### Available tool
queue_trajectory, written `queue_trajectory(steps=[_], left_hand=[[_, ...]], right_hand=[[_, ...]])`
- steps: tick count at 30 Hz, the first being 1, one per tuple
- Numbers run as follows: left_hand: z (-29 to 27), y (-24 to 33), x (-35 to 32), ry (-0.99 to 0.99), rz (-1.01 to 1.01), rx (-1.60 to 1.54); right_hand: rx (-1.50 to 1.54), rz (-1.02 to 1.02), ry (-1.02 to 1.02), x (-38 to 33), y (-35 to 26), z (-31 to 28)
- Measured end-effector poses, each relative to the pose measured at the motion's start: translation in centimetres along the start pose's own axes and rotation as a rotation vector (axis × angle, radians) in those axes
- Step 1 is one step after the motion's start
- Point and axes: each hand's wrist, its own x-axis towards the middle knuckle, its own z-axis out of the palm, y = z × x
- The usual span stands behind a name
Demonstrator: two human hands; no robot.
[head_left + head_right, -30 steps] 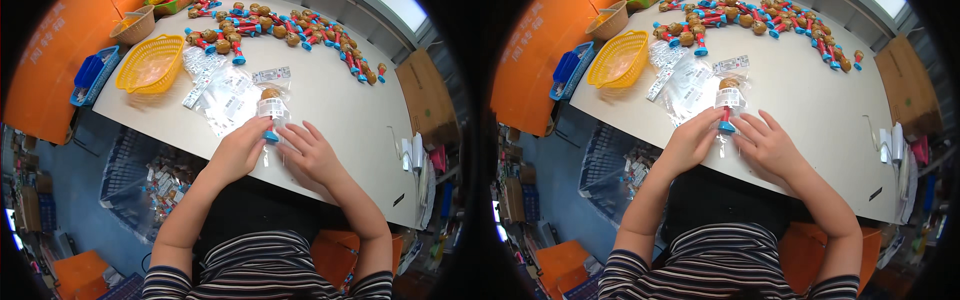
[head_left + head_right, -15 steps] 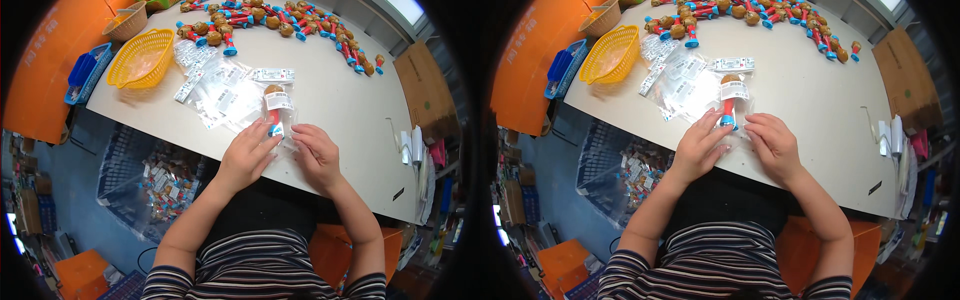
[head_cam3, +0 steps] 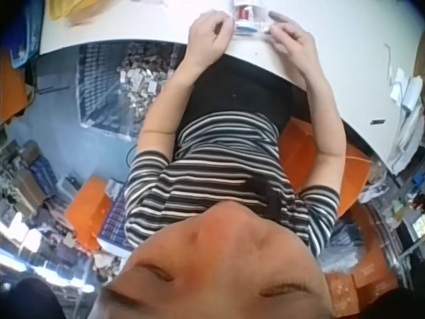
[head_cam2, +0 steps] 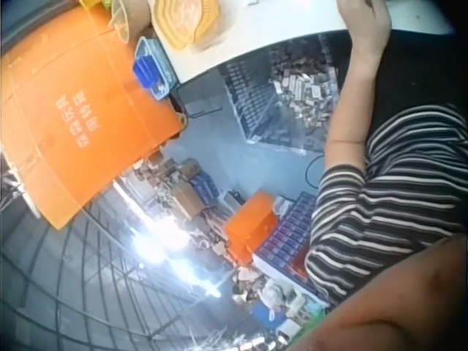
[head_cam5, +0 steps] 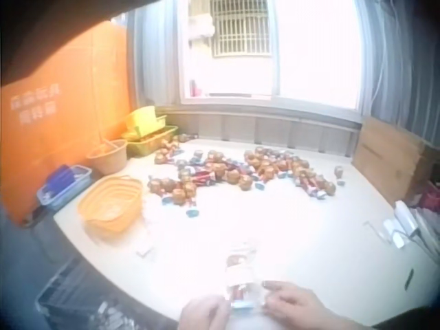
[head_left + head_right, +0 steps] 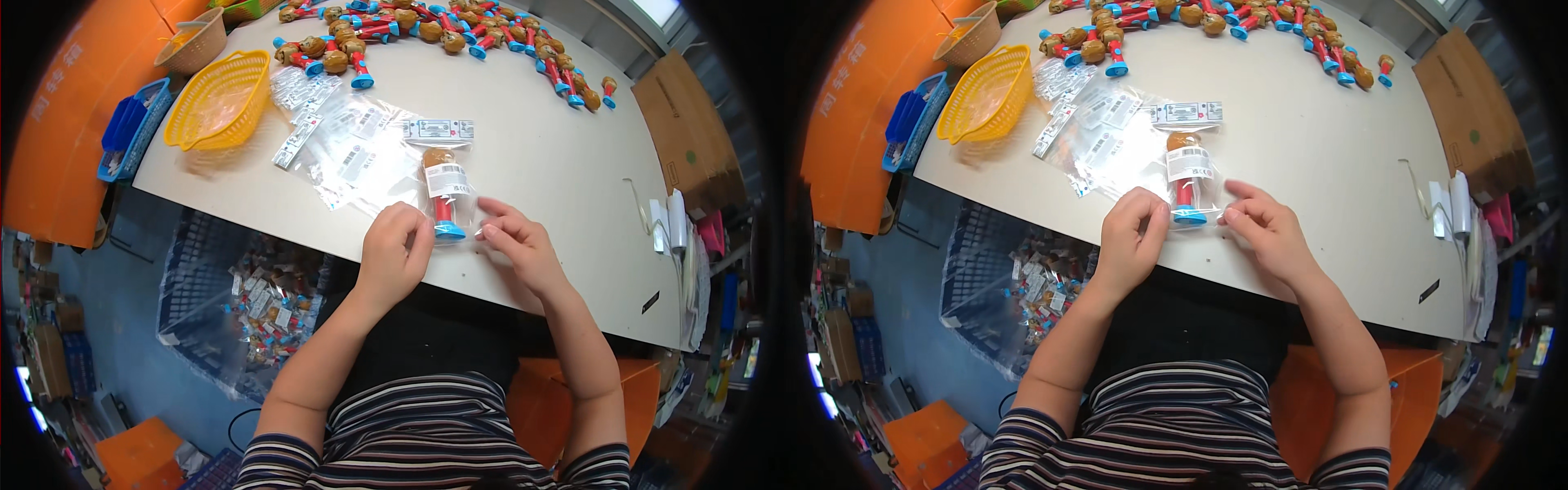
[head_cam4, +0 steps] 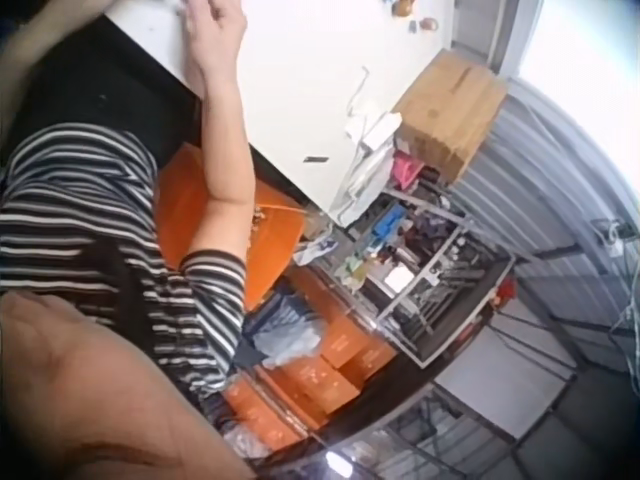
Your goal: The recorder is packaging small toy rattles into individual plastic bags.
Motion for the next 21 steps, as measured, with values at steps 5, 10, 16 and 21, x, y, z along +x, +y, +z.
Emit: queue_trajectory(steps=[5, 10, 16, 21], left_hand=[[0.5, 0.2, 0.2, 0.0, -0.093, 0.107], [0.5, -0.3, 0.6, 0.063, -0.154, 0.045], [0.7, -1.2, 0.8, 0.06, -0.206, -0.085], [0.8, -0.5, 1.1, 0.073, -0.313, -0.261]], right_hand=[[0.249, 0.416, -0.03, 0.6, -1.7, 0.3], [0.26, 0.429, 0.057, 1.0, -2.0, 1.0], [0.357, 0.377, 0.069, 0.4, -1.3, 0.6], [0.469, 0.362, 0.133, 0.2, -2.4, 1.3]])
